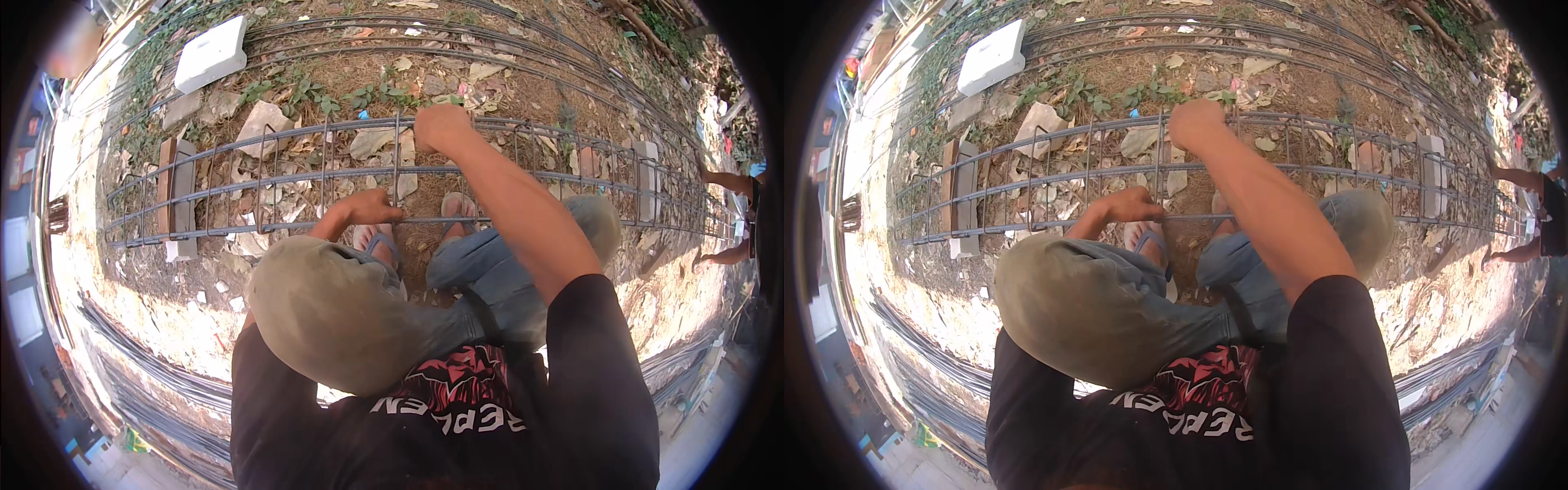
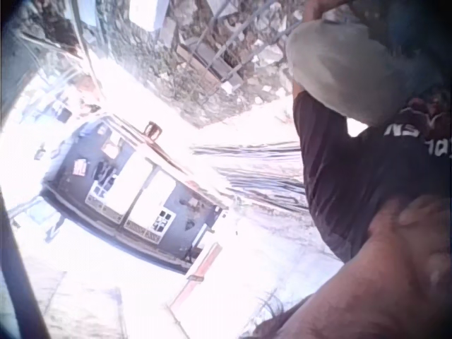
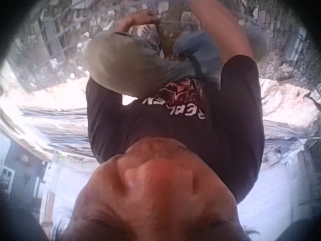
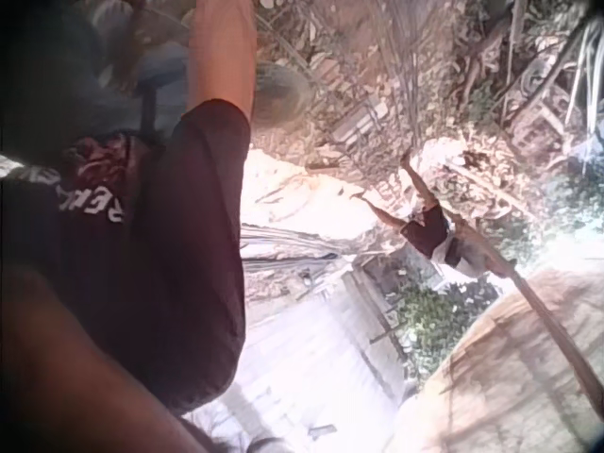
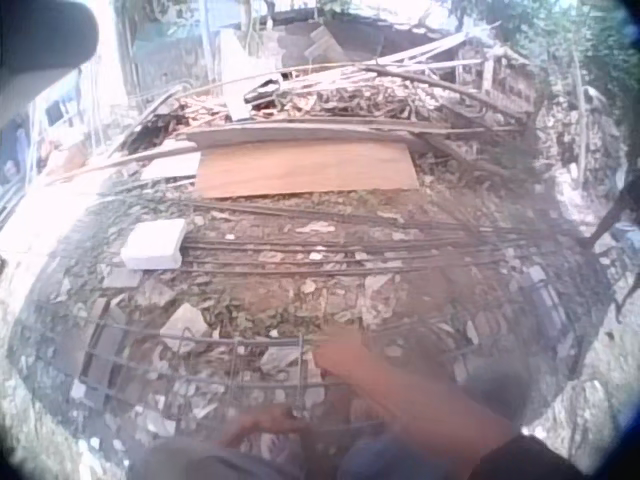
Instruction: The person secures rebar intersections by hand using wire ties and pliers, twisting the wire to tighten it around the steel frame and then cutting the excess.
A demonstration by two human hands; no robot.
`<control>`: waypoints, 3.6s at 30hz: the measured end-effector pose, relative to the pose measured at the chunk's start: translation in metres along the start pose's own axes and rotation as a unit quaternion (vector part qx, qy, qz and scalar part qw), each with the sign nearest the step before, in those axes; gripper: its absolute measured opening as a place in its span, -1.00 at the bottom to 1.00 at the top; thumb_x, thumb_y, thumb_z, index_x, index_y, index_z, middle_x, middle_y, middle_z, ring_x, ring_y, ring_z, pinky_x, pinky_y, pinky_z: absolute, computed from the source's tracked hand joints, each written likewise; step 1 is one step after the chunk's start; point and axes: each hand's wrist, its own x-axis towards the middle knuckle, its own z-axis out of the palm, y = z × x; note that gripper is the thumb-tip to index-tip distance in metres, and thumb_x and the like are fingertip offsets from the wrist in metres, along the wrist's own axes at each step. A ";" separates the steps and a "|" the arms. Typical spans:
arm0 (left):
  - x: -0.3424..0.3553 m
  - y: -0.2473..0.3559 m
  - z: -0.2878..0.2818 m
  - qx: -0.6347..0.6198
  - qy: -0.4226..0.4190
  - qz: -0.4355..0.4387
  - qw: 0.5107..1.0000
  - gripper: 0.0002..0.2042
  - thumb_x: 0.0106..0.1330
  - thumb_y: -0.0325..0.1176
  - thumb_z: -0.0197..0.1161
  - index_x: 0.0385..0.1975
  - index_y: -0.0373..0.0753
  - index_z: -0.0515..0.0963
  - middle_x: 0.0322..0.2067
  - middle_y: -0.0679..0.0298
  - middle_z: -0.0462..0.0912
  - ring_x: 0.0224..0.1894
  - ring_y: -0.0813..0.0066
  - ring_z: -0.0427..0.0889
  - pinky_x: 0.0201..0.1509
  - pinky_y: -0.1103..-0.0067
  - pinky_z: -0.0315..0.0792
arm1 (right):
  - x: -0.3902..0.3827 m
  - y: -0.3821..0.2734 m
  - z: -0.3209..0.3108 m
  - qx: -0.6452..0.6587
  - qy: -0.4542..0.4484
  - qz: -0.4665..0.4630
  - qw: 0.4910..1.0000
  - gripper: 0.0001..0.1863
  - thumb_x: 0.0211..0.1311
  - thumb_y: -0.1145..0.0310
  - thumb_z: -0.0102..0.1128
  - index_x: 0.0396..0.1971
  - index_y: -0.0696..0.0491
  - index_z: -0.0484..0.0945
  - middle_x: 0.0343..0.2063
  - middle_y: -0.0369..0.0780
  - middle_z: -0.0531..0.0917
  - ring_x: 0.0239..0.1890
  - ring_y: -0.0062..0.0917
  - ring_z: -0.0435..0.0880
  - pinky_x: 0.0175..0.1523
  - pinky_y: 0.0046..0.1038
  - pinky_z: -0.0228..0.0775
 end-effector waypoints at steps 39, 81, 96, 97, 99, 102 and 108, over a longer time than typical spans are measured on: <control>-0.011 0.006 -0.008 -0.004 0.015 -0.055 0.998 -0.52 0.15 0.05 0.26 -0.49 -0.37 0.69 -0.66 0.17 0.54 -0.52 0.41 0.45 -0.35 0.39 0.36 | -0.047 -0.027 0.088 0.836 0.100 0.073 0.535 -0.74 0.43 0.23 -0.01 -0.25 0.16 0.43 -0.54 -0.24 0.52 -0.69 -0.57 0.51 -0.68 -0.46 0.38; -0.209 -0.056 0.147 -0.497 0.416 -0.159 0.745 -0.43 0.54 0.08 -0.12 -0.29 -0.33 0.66 -0.64 0.37 0.45 -0.69 0.66 0.25 -0.58 0.65 0.16 | -0.075 -0.109 -0.028 -0.264 -0.038 -0.295 0.918 -0.79 0.04 0.46 0.10 -0.36 0.20 0.67 -0.31 0.06 0.71 -0.24 -0.08 0.72 -0.16 -0.12 0.56; -0.213 -0.070 0.213 -0.451 0.539 -0.251 0.665 -0.41 0.54 0.11 -0.15 -0.32 -0.31 0.65 -0.64 0.37 0.45 -0.68 0.65 0.23 -0.58 0.64 0.16 | -0.138 -0.115 -0.036 -0.229 0.073 -0.347 0.906 -0.80 0.12 0.44 0.13 -0.32 0.06 0.72 -0.40 -0.10 0.72 -0.31 -0.21 0.75 -0.25 -0.22 0.60; -0.214 -0.070 0.214 -0.444 0.545 -0.258 0.663 -0.41 0.54 0.11 -0.16 -0.32 -0.31 0.65 -0.64 0.37 0.45 -0.68 0.65 0.23 -0.58 0.64 0.16 | -0.149 -0.112 -0.038 -0.231 0.063 -0.348 0.907 -0.78 0.13 0.42 0.13 -0.27 0.05 0.71 -0.43 -0.10 0.70 -0.34 -0.20 0.74 -0.27 -0.21 0.59; -0.211 -0.071 0.210 -0.433 0.555 -0.257 0.662 -0.41 0.54 0.11 -0.16 -0.32 -0.31 0.65 -0.64 0.37 0.45 -0.68 0.65 0.23 -0.58 0.64 0.16 | -0.169 -0.104 -0.025 -0.209 0.055 -0.375 0.901 -0.74 0.13 0.42 0.13 -0.18 0.05 0.67 -0.44 -0.08 0.70 -0.35 -0.20 0.74 -0.29 -0.21 0.58; -0.208 -0.071 0.206 -0.417 0.569 -0.258 0.660 -0.40 0.54 0.12 -0.17 -0.33 -0.30 0.65 -0.64 0.37 0.45 -0.68 0.65 0.22 -0.58 0.64 0.16 | -0.175 -0.084 0.013 -0.199 0.046 -0.403 0.892 -0.65 0.18 0.40 0.11 -0.01 0.03 0.58 -0.45 -0.05 0.69 -0.35 -0.18 0.74 -0.32 -0.20 0.56; -0.207 -0.070 0.189 -0.374 0.597 -0.268 0.657 -0.40 0.54 0.13 -0.18 -0.34 -0.29 0.64 -0.64 0.37 0.45 -0.68 0.65 0.22 -0.58 0.63 0.16 | -0.169 0.001 0.036 0.229 -0.010 -0.184 0.956 -0.59 0.47 0.26 -0.07 0.23 0.02 0.38 -0.41 -0.13 0.65 -0.52 -0.37 0.63 -0.37 -0.37 0.50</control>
